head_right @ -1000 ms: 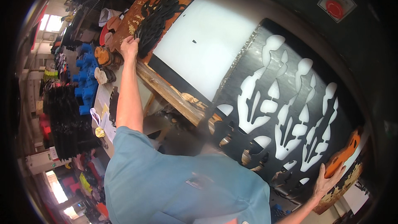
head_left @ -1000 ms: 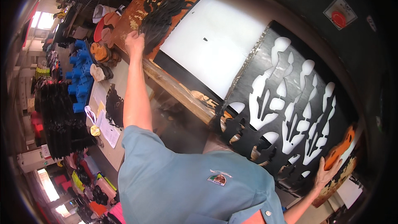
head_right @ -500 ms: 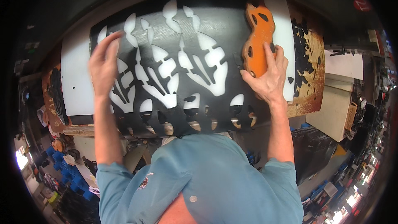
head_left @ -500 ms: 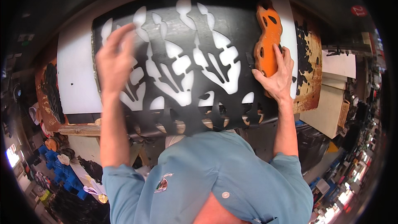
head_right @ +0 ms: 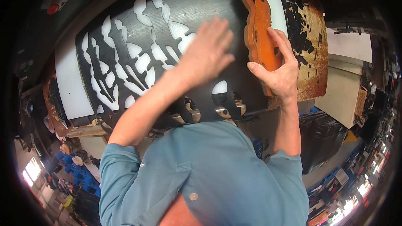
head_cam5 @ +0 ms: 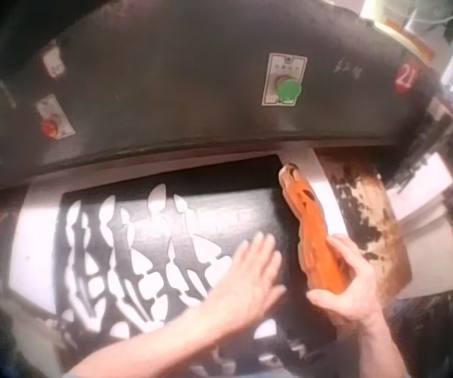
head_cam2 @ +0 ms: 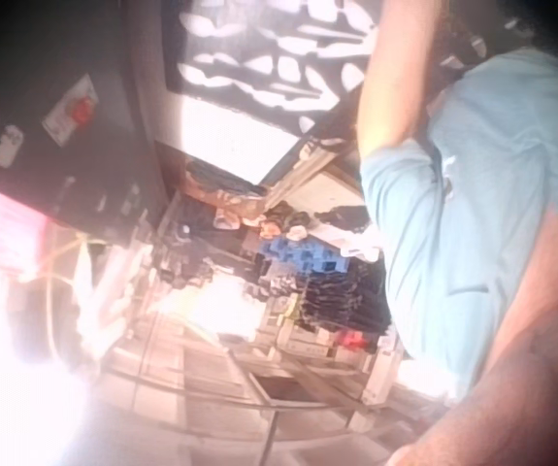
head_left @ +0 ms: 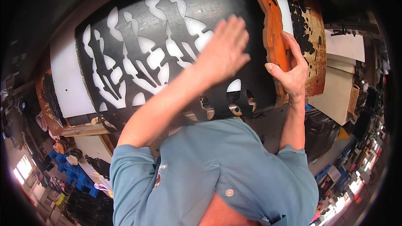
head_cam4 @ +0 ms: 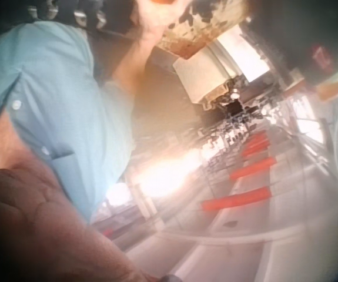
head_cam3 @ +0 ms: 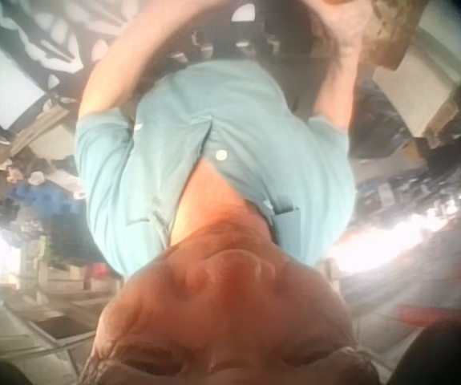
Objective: The person repeatedly presses a black stencil onto a flat surface with an orange squeegee, then peels off the cutout shapes by hand. The person removes the stencil, picks up a large black sheet from the floor, and places it on the work surface before repeating the pressing and peeling process.
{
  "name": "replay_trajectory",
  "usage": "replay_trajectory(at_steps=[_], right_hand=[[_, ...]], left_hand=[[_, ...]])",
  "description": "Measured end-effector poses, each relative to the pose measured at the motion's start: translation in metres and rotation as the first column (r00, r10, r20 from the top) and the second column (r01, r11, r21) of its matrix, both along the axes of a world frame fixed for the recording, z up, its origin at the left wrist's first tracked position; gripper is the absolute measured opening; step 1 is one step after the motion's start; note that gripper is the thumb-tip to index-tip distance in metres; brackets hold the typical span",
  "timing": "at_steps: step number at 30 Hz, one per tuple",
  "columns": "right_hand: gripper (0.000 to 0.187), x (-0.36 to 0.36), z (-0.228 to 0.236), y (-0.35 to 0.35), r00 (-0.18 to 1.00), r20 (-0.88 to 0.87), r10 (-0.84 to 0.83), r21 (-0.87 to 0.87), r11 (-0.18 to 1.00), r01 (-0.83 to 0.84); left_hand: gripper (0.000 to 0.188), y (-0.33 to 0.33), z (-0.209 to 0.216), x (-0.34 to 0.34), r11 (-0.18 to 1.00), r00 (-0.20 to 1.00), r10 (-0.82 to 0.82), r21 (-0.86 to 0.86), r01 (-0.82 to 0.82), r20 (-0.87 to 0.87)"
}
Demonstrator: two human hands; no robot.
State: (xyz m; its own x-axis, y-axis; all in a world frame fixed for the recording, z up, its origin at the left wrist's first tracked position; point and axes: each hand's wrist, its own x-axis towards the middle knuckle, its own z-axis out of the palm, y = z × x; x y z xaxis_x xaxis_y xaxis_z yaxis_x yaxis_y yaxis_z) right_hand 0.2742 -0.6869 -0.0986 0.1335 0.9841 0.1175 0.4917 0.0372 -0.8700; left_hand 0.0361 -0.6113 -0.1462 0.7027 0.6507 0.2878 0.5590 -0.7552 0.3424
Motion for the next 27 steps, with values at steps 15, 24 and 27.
replay_trajectory(at_steps=[15, 24, 27], right_hand=[[0.088, -0.048, -0.006, 0.027, 0.913, 0.403, 0.066, 0.154, 0.978, -0.138], [0.088, -0.064, -0.031, 0.043, 0.807, 0.587, 0.066, 0.224, 0.944, -0.241], [0.091, -0.048, -0.032, 0.037, 0.846, 0.517, 0.129, 0.214, 0.938, -0.273]], left_hand=[[0.041, -0.02, 0.005, -0.08, 0.979, 0.881, 0.193, -0.024, -0.202, 0.432], [0.043, -0.013, -0.016, -0.083, 0.955, 0.894, 0.293, -0.053, -0.293, 0.34], [0.038, -0.013, -0.013, -0.086, 0.96, 0.85, 0.275, -0.079, -0.269, 0.448]])
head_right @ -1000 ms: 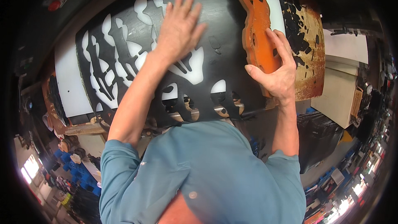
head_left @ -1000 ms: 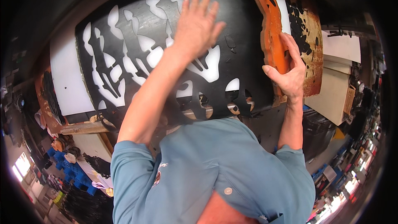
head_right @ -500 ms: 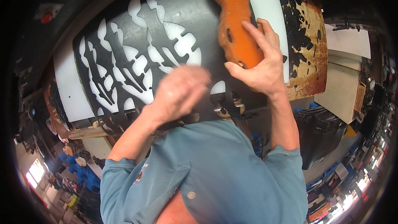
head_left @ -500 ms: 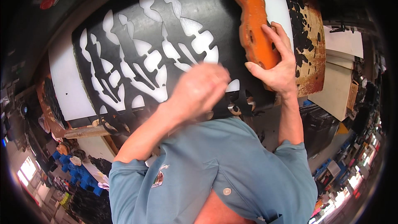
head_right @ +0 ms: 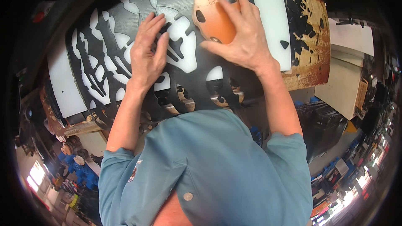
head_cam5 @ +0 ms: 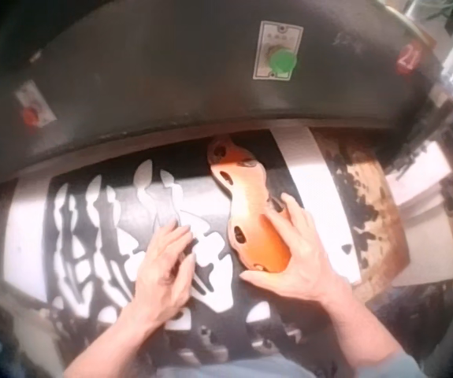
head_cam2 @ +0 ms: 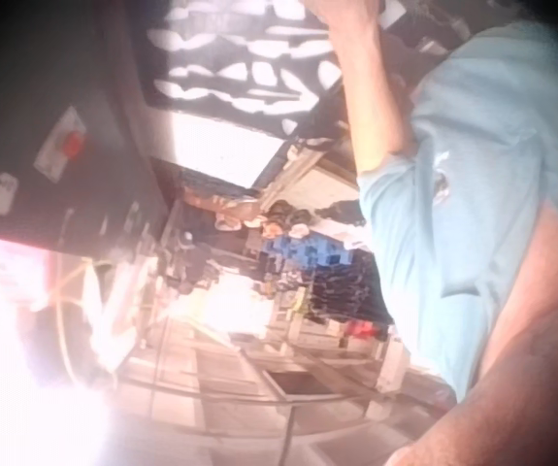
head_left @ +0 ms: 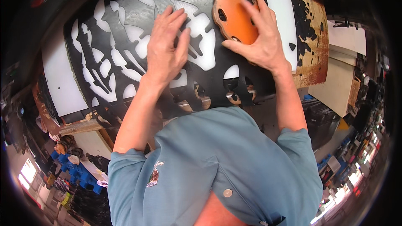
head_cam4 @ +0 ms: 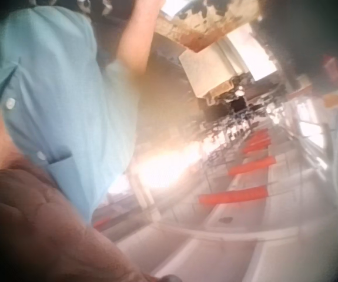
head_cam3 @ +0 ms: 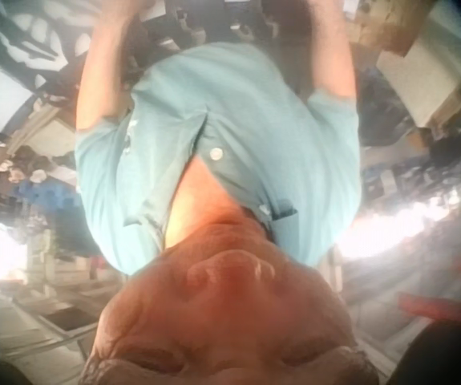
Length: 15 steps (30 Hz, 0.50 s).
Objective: The person repeatedly presses a black stencil onto a flat surface with an orange squeegee, then peels off the cutout shapes by hand. The person removes the stencil, picks up a large black sheet from the floor, and places it on the work surface before repeating the pressing and peeling process.
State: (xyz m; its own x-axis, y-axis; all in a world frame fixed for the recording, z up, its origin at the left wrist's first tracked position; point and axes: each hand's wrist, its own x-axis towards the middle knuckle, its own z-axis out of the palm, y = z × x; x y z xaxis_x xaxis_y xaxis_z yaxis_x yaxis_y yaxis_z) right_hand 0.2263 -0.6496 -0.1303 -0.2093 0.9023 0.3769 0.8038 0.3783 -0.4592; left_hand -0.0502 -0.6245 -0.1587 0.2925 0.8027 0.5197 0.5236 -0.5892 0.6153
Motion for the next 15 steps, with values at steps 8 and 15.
replay_trajectory(at_steps=[8, 15], right_hand=[[0.05, 0.027, 0.034, -0.114, 0.745, 0.125, -0.655, -0.493, 0.611, 0.619], [0.039, 0.032, -0.003, -0.129, 0.694, -0.297, -0.656, -0.592, 0.697, 0.406]], left_hand=[[0.015, -0.11, 0.045, -0.036, 0.925, 0.997, -0.052, -0.374, 0.073, 0.066], [0.021, -0.156, 0.007, -0.012, 0.985, 0.999, -0.031, -0.167, 0.034, 0.022]])
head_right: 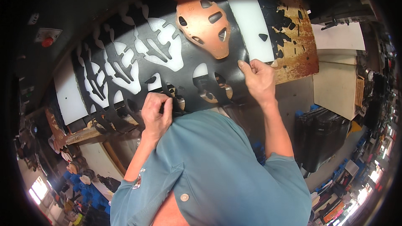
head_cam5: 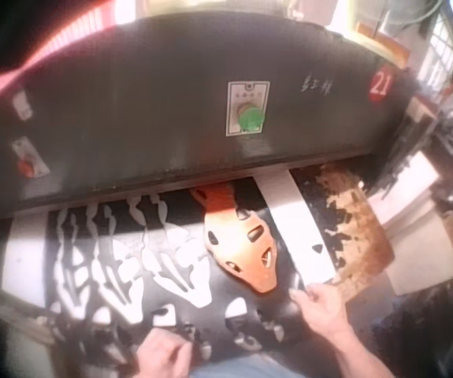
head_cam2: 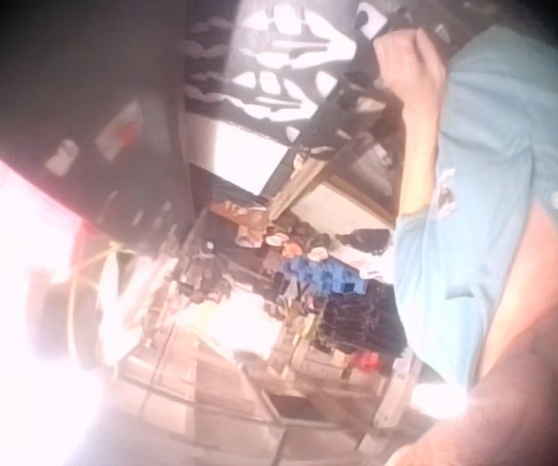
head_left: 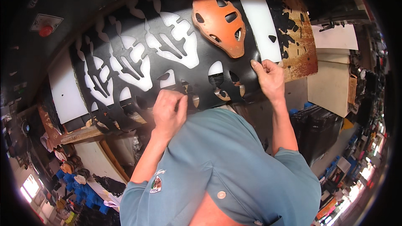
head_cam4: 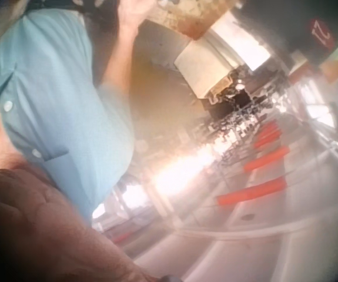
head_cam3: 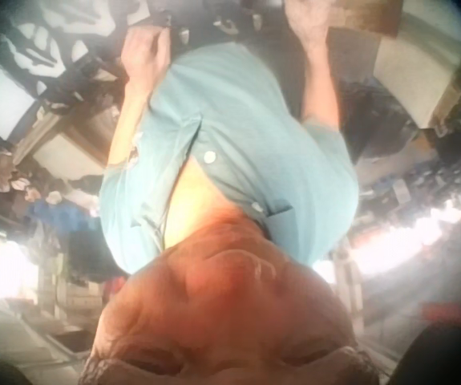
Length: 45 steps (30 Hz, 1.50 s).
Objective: The person repeatedly presses a black stencil onto a flat surface with an orange squeegee, then peels off the cutout shapes by hand. The person removes the stencil, picks up a large black sheet from the floor, and places it on the work surface before repeating the pressing and peeling process.
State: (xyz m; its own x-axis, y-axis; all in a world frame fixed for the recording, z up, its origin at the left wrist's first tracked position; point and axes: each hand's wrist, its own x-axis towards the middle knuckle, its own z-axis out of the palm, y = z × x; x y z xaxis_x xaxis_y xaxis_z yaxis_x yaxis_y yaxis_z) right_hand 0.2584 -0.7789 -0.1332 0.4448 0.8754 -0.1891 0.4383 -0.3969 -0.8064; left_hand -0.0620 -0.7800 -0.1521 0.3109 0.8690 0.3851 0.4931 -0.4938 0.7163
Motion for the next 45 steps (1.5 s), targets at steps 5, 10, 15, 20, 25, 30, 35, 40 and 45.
replay_trajectory(at_steps=[5, 10, 15, 20, 25, 30, 35, 40, 45], right_hand=[[0.038, 0.003, 0.003, 0.012, 0.965, 0.26, -0.027, 0.232, 0.972, -0.035], [0.037, 0.019, 0.003, 0.033, 0.938, 0.345, -0.032, 0.159, 0.987, -0.025], [0.022, 0.007, 0.028, 0.037, 0.888, 0.428, -0.169, 0.657, 0.733, -0.176], [0.018, -0.022, 0.101, 0.055, 0.906, 0.423, -0.027, 0.781, 0.517, -0.35], [0.018, -0.017, 0.077, 0.047, 0.83, 0.557, 0.029, 0.675, 0.566, -0.472], [0.018, 0.0, -0.019, -0.005, 0.915, 0.385, -0.119, 0.669, 0.719, -0.188], [0.014, 0.004, -0.068, -0.011, 0.793, 0.532, -0.297, 0.671, 0.719, -0.181], [0.015, 0.004, -0.072, -0.007, 0.794, 0.561, -0.236, 0.64, 0.732, -0.235], [0.016, 0.005, -0.072, -0.009, 0.787, 0.571, -0.233, 0.63, 0.739, -0.238]], left_hand=[[0.023, 0.004, -0.015, 0.005, 0.988, 0.997, 0.032, 0.152, -0.021, -0.071], [0.019, 0.001, -0.014, 0.008, 0.986, 0.985, 0.072, 0.163, -0.045, -0.16], [0.019, 0.001, -0.017, 0.012, 0.962, 0.97, 0.133, 0.262, -0.076, -0.204], [0.02, 0.0, -0.019, 0.014, 0.94, 0.968, 0.161, 0.327, -0.092, -0.193], [0.018, -0.001, -0.021, 0.015, 0.921, 0.974, 0.168, 0.377, -0.1, -0.153], [0.018, -0.004, -0.022, 0.019, 0.925, 0.963, 0.205, 0.356, -0.131, -0.176], [0.02, -0.004, -0.022, 0.02, 0.938, 0.961, 0.208, 0.317, -0.144, -0.18], [0.021, -0.001, -0.022, 0.016, 0.943, 0.96, 0.214, 0.295, -0.156, -0.179], [0.021, -0.003, -0.023, 0.016, 0.954, 0.952, 0.215, 0.254, -0.158, -0.216]])
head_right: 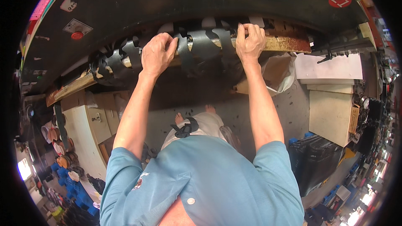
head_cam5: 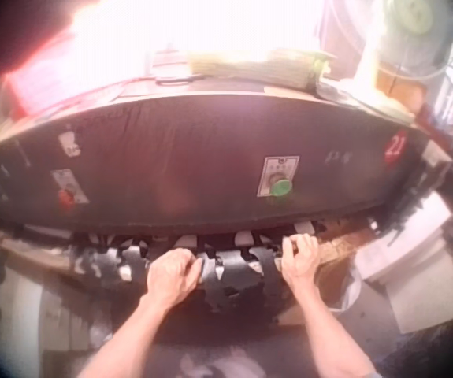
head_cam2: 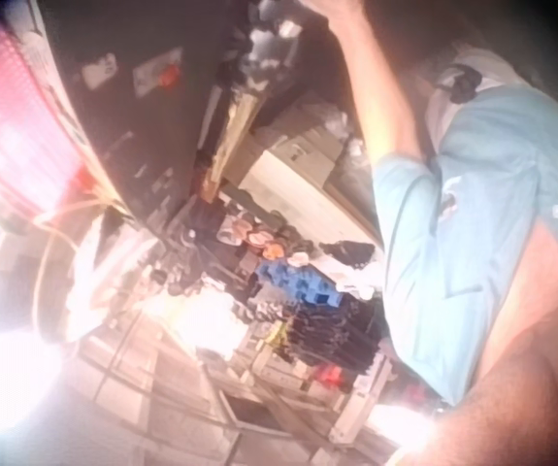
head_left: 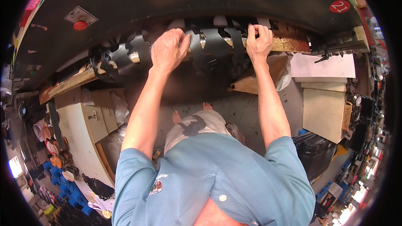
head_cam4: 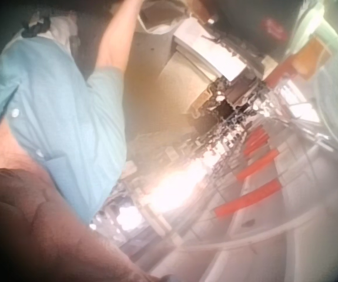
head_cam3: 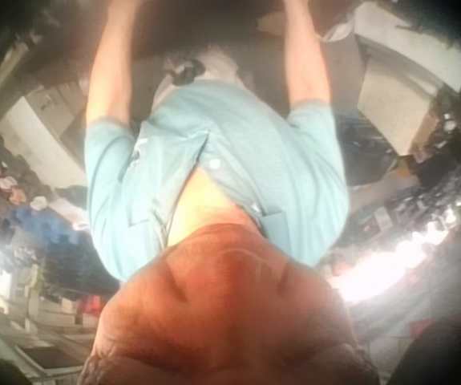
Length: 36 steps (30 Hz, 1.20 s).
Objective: The person repeatedly presses a black stencil onto a flat surface with an orange squeegee, then peels off the cutout shapes by hand. The person removes the stencil, picks up a large black sheet from the floor, and places it on the work surface before repeating the pressing and peeling process.
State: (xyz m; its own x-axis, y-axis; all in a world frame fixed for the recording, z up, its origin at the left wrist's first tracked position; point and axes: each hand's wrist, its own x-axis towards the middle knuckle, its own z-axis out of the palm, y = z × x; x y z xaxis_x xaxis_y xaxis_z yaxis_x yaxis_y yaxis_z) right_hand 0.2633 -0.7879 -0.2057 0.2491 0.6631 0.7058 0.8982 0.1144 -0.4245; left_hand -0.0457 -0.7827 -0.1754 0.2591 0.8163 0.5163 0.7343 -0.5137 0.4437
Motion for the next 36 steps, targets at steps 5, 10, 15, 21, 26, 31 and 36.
replay_trajectory(at_steps=[5, 10, 15, 21, 26, 31, 36], right_hand=[[0.015, 0.003, -0.003, -0.002, 0.999, 0.021, 0.032, 0.006, 0.999, -0.032], [0.016, 0.002, -0.005, -0.004, 0.998, 0.017, 0.066, 0.0, 0.998, -0.066], [0.015, -0.004, 0.011, -0.018, 0.994, 0.025, 0.107, -0.089, 0.991, -0.105], [0.03, -0.009, 0.059, 0.013, 0.943, -0.322, 0.08, -0.358, 0.912, -0.2], [0.102, -0.028, 0.072, 0.111, 0.952, -0.082, 0.294, -0.486, 0.823, -0.296], [0.109, -0.041, 0.07, 0.158, 0.901, 0.054, 0.43, -0.606, 0.731, -0.313], [0.103, -0.043, 0.076, 0.169, 0.864, 0.045, 0.502, -0.602, 0.703, -0.377]], left_hand=[[0.022, -0.004, 0.0, 0.001, 0.998, 0.999, 0.027, -0.052, -0.025, 0.025], [0.025, -0.005, -0.001, -0.003, 0.996, 0.998, 0.034, -0.084, -0.029, 0.053], [0.023, -0.009, 0.003, -0.003, 0.997, 0.999, 0.004, -0.082, 0.0, 0.049], [0.025, -0.007, 0.008, -0.005, 0.993, 0.997, -0.025, -0.112, 0.033, 0.075], [0.026, 0.002, 0.007, -0.011, 0.973, 0.99, -0.114, -0.194, 0.129, 0.085], [0.022, 0.017, 0.026, -0.012, 0.945, 0.945, -0.11, -0.263, 0.195, 0.307], [0.017, 0.109, 0.042, 0.005, 0.984, 0.931, -0.121, -0.08, 0.157, 0.343]])
